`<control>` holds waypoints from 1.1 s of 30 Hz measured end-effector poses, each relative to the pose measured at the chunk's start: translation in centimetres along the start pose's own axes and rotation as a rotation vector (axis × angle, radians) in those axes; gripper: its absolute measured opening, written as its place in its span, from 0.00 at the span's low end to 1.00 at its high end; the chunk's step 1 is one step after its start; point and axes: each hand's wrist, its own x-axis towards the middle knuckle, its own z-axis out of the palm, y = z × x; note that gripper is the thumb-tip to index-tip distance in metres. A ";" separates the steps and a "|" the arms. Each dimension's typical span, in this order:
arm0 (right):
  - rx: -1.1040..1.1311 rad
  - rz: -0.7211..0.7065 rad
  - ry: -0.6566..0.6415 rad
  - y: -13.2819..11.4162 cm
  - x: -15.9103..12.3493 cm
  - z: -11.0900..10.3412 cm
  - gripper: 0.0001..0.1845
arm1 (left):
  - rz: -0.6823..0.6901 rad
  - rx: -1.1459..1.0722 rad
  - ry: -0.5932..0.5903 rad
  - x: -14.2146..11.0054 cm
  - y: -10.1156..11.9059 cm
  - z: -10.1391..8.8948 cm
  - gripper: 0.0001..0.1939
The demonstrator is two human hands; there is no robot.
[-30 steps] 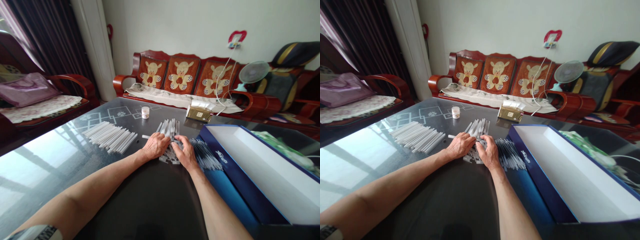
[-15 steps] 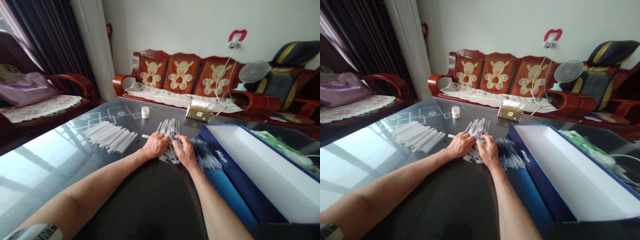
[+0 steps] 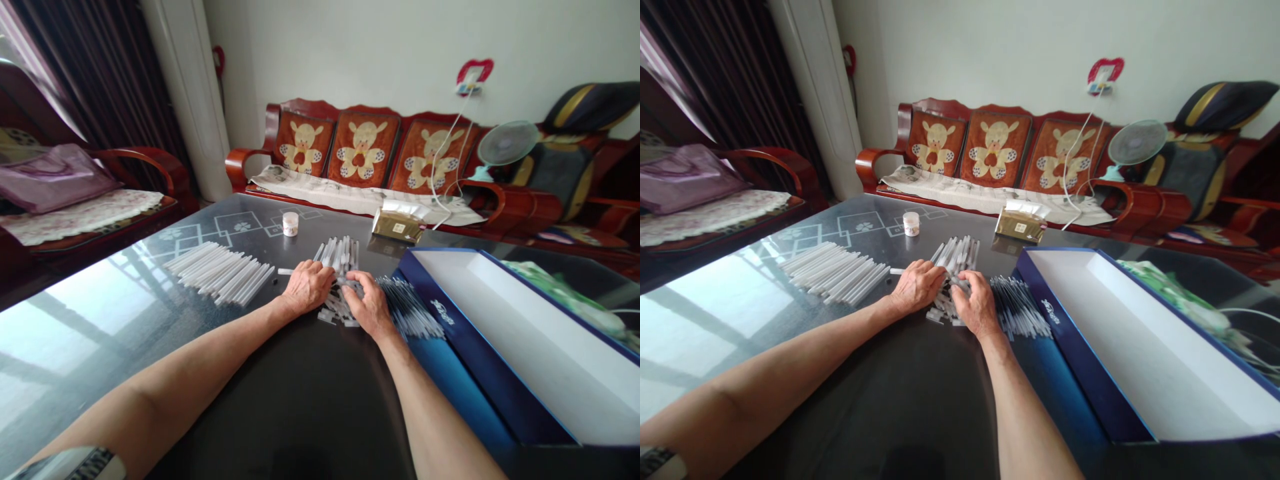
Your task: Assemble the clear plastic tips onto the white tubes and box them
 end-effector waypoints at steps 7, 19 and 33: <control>-0.103 -0.125 -0.205 -1.2 -0.4 0.3 0.17 | -0.160 -0.043 0.043 0.0 -0.6 0.2 0.16; -0.147 -0.127 0.028 -1.1 0.3 1.0 0.14 | -0.037 -0.052 0.049 -0.1 -0.4 -0.1 0.16; -0.006 0.119 0.259 -0.9 0.5 0.6 0.11 | 0.097 -0.059 0.070 -0.1 -0.3 -0.4 0.18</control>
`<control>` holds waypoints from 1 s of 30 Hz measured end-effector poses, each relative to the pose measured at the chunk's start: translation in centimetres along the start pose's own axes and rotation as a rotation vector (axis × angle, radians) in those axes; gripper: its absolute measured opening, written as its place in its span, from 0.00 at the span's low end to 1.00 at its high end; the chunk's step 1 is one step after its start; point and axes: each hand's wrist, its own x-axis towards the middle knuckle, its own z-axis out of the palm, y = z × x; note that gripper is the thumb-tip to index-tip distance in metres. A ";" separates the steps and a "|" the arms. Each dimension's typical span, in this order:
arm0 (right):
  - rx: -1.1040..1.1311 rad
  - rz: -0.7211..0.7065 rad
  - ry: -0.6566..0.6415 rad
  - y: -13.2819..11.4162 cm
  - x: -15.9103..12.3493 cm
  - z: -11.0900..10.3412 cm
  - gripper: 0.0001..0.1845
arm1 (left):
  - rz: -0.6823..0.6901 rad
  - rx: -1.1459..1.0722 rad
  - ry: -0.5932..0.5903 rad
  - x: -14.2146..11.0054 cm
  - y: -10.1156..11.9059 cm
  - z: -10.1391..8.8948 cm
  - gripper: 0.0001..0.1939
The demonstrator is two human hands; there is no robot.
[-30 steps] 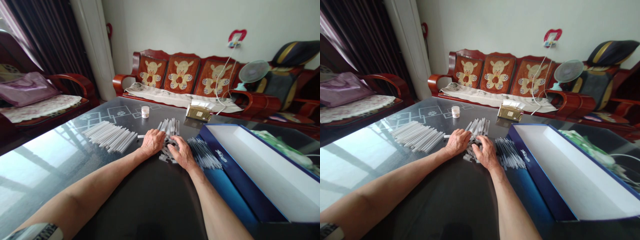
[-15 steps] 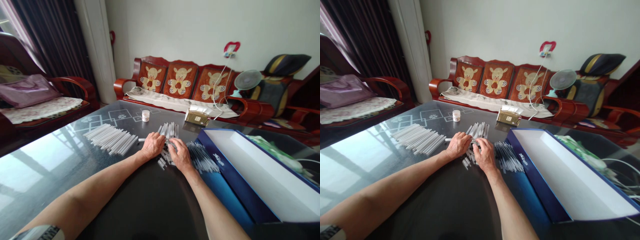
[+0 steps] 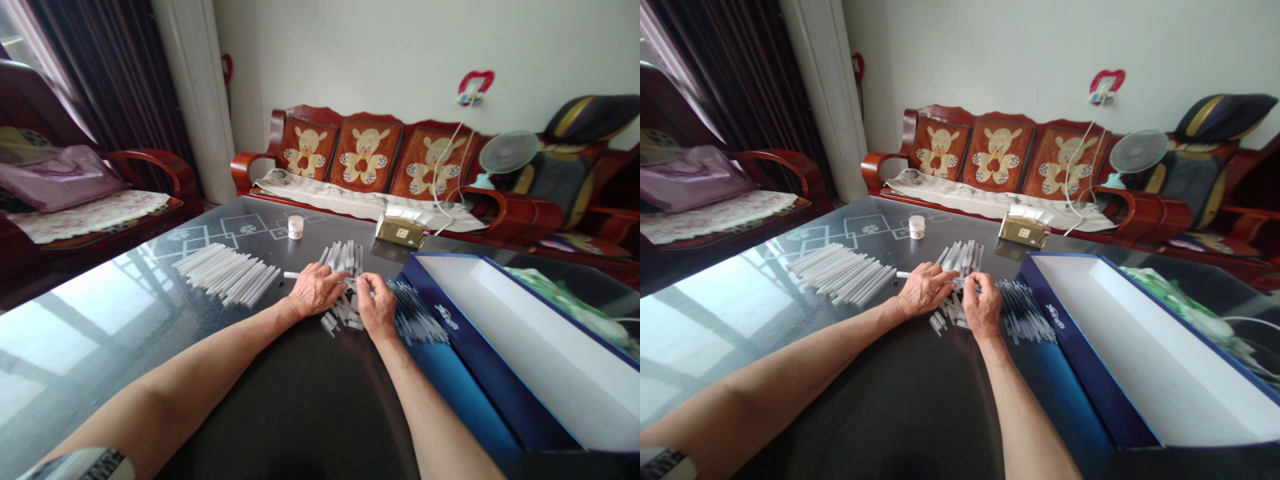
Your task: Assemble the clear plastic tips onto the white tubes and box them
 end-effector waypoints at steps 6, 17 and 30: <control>-0.198 -0.132 0.221 -0.1 0.4 -1.1 0.16 | -0.081 0.061 0.031 0.0 -0.5 0.3 0.19; -0.516 -0.334 -0.374 -1.9 0.4 -1.8 0.14 | 0.060 0.041 0.094 -0.1 -0.5 -0.1 0.16; -1.109 0.070 -0.355 2.8 2.3 -8.4 0.09 | 0.016 -0.050 0.157 2.0 -0.8 -3.5 0.13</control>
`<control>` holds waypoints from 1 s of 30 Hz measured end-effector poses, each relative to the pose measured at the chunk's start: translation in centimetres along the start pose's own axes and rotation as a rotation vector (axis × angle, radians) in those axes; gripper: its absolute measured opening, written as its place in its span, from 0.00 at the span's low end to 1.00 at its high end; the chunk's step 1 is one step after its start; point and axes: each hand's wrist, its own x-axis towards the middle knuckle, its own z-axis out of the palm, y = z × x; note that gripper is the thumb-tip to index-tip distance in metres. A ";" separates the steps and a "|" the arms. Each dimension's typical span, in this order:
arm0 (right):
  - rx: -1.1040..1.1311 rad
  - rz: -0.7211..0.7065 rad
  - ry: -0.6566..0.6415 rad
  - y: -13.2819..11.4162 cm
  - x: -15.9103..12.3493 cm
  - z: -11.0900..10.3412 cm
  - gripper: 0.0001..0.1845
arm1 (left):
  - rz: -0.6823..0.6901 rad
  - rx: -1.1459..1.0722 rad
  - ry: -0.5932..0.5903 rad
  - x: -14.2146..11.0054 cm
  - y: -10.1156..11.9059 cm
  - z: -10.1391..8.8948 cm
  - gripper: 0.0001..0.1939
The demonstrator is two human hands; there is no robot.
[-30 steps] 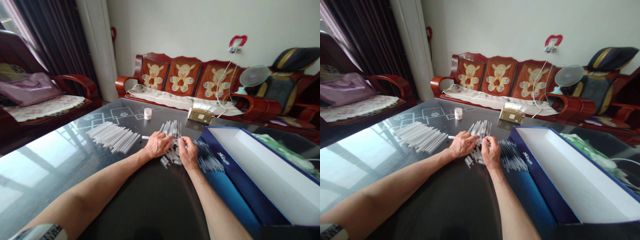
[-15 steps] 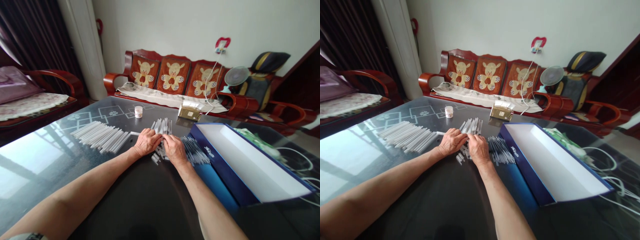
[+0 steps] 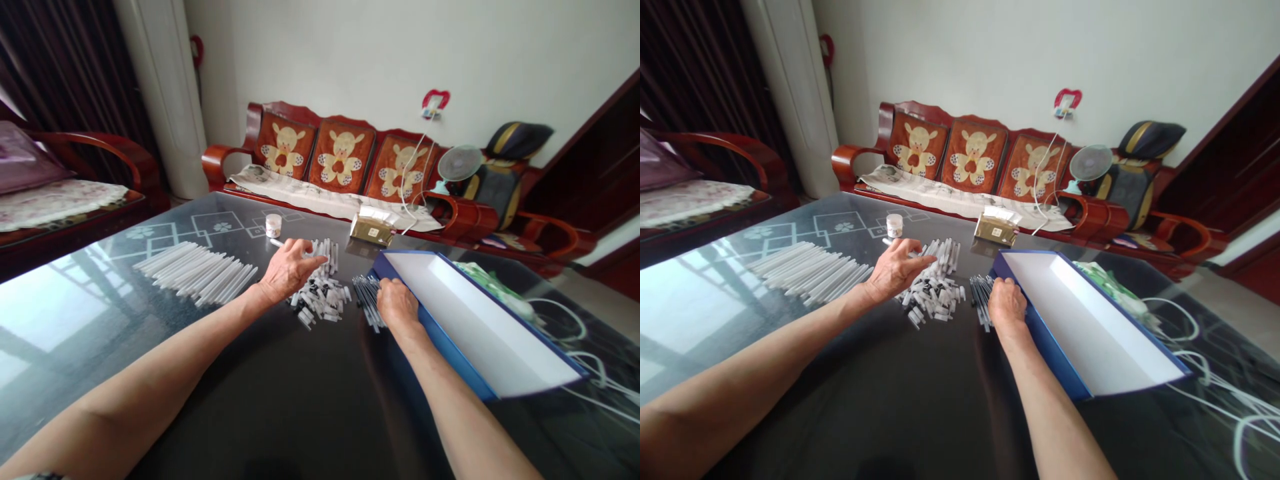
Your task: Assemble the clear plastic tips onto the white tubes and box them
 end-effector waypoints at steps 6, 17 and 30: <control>0.175 -0.019 0.073 -0.5 -0.2 -0.3 0.09 | -0.159 -0.314 0.261 1.0 -0.2 -1.4 0.11; 1.691 0.472 -0.100 -7.3 -0.4 0.3 0.20 | -0.647 -1.156 0.218 0.7 1.2 1.8 0.15; 1.930 0.400 -0.087 -9.1 -1.4 0.0 0.18 | 0.022 0.071 -0.339 0.1 2.7 -0.1 0.14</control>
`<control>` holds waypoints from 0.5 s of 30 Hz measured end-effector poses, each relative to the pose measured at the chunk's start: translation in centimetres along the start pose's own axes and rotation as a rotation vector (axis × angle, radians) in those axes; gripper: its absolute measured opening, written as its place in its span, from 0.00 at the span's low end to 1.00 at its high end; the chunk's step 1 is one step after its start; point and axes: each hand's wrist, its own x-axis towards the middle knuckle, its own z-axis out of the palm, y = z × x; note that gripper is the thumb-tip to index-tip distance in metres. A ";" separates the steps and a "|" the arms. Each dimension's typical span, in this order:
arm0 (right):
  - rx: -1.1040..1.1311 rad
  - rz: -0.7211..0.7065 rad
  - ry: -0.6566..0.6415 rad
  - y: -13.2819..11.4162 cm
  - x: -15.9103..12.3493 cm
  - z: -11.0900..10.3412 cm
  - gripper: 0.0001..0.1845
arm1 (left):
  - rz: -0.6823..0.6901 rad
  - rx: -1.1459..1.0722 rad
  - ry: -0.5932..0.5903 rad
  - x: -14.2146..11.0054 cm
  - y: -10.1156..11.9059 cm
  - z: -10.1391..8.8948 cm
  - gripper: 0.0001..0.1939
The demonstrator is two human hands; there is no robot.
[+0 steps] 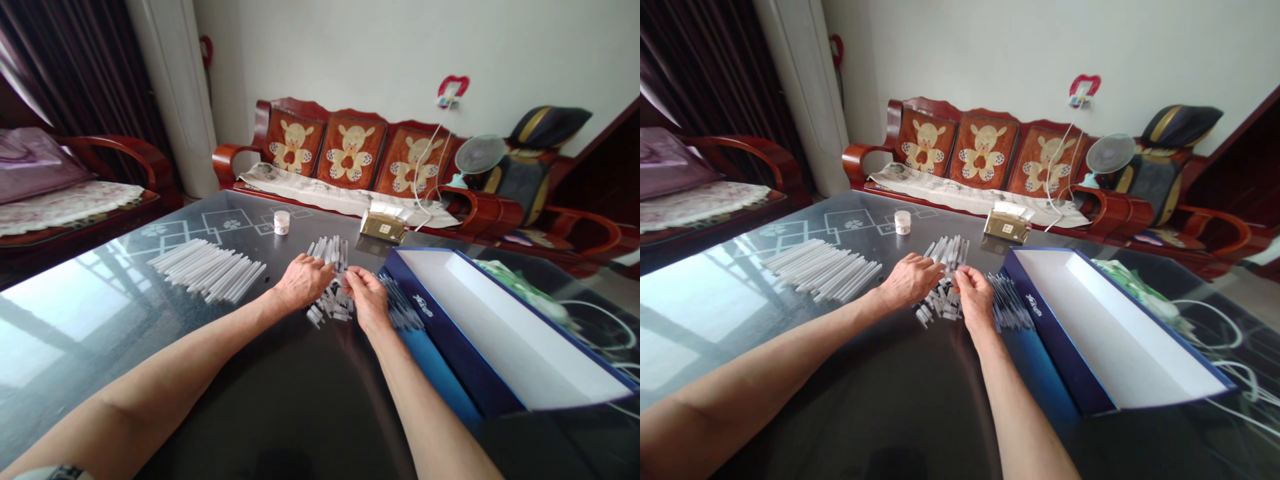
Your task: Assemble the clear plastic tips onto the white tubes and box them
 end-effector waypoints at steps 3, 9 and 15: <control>0.039 -0.008 -0.077 -0.1 -0.5 0.6 0.17 | -0.042 -0.079 -0.066 -0.1 0.2 0.5 0.16; 0.153 0.048 -0.032 -0.4 -0.6 1.0 0.22 | -0.156 -0.145 0.007 -0.4 0.2 1.4 0.17; 0.119 0.165 0.044 -0.4 -1.0 1.7 0.21 | -0.134 -0.040 0.010 -0.6 0.9 1.7 0.14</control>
